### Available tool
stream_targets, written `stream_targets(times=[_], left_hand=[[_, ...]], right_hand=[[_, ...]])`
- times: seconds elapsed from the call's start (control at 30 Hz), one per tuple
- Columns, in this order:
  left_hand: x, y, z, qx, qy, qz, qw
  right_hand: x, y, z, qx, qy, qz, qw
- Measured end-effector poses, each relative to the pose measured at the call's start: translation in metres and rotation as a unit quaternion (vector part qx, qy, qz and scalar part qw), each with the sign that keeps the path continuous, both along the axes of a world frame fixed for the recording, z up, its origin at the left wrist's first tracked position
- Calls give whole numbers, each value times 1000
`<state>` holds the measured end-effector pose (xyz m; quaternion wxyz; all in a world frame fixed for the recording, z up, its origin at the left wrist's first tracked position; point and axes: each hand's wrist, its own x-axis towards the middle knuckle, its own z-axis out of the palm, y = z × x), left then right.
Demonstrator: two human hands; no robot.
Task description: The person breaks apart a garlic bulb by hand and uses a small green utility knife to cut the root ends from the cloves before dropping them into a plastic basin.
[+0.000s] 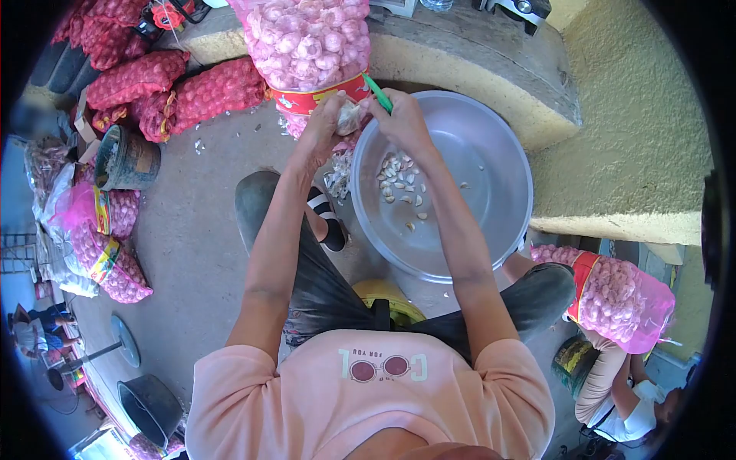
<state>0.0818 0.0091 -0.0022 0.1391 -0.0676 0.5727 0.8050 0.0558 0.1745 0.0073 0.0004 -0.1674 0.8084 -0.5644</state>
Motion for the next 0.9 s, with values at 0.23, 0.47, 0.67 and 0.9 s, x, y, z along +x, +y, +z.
stream_targets(times=[0.23,0.47,0.67,0.9], left_hand=[[1,11,-5,56,-11,53,997],[-4,9,-8,189,-51,144,970],[-7,11,-15,141,-1,185,972],[-2,20,0,104,8,187,977]], right_hand=[[-15,0,-16,-94,-18,64,993],[35,16,-18,-190,-101,103,971],[45,2,-29,-151,-53,109,981],[33,-6,-29,-180,-159,134,962]])
